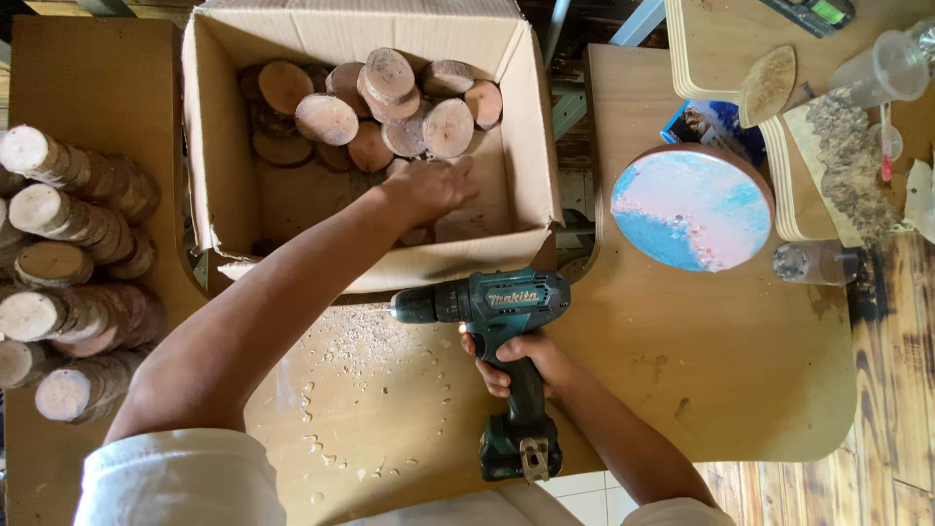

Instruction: The person drills holes through small circular wood disks using a power drill.

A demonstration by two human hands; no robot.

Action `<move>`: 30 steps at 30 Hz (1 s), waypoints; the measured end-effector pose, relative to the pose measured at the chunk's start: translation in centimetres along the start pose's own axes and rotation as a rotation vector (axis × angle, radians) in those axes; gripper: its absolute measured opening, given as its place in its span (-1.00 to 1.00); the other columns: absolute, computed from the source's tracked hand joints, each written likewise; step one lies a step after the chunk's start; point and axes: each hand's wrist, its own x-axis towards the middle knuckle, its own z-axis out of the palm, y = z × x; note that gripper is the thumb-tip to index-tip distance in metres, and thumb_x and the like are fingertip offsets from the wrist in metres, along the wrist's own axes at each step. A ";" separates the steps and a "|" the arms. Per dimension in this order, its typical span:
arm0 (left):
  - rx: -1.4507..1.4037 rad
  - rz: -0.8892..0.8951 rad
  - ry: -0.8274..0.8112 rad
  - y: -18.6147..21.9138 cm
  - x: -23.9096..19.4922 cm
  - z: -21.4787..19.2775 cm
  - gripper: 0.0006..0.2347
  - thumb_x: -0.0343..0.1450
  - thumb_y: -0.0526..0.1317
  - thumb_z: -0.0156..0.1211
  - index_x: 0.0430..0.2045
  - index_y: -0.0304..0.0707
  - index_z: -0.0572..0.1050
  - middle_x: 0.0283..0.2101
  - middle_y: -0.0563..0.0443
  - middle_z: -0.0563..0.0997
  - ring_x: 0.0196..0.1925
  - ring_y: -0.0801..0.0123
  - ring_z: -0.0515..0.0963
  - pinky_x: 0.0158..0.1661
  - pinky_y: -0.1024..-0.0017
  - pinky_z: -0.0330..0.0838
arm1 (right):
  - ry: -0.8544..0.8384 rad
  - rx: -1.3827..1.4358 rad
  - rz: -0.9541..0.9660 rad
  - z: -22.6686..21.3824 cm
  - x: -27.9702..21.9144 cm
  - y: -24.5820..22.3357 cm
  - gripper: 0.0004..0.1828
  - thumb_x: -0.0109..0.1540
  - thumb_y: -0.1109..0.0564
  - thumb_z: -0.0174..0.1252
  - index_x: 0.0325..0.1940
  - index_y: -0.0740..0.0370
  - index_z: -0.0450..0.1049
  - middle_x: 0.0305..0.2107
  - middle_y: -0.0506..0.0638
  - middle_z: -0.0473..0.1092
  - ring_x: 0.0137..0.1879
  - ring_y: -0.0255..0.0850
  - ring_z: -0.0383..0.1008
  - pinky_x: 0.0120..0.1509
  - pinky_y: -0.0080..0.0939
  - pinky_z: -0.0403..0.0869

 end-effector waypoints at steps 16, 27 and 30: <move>-1.488 -0.184 0.681 4.3 -12.6 -15.9 -0.79 0.30 -0.37 0.04 -0.21 -0.20 0.39 -0.26 -0.04 0.51 -0.35 0.30 0.62 -0.25 0.46 0.51 | 0.024 -0.065 0.021 0.0 -0.5 0.4 -0.41 -0.03 0.12 0.08 0.04 0.34 0.12 -0.26 0.00 0.20 -0.56 -0.32 0.14 -0.52 -0.34 0.20; -2.110 -0.012 0.684 3.8 -16.6 -9.7 -0.58 0.22 -0.36 -0.14 -0.04 -0.66 0.27 -0.22 -0.38 0.45 -0.33 0.08 0.58 -0.27 0.30 0.55 | 0.056 -0.154 0.020 3.3 0.4 -0.5 -0.47 -0.08 0.08 0.06 -0.14 0.41 0.13 -0.76 -0.01 0.08 -0.67 -0.31 0.12 -0.58 -0.32 0.28; -2.125 0.044 0.699 3.7 -16.5 -9.3 -0.59 0.25 -0.37 -0.14 -0.01 -0.69 0.23 -0.20 -0.40 0.44 -0.28 0.06 0.58 -0.23 0.30 0.55 | 0.054 -0.166 0.011 3.3 0.5 -0.5 -0.47 -0.08 0.07 0.06 -0.15 0.41 0.12 -0.77 -0.03 0.07 -0.67 -0.33 0.12 -0.58 -0.34 0.28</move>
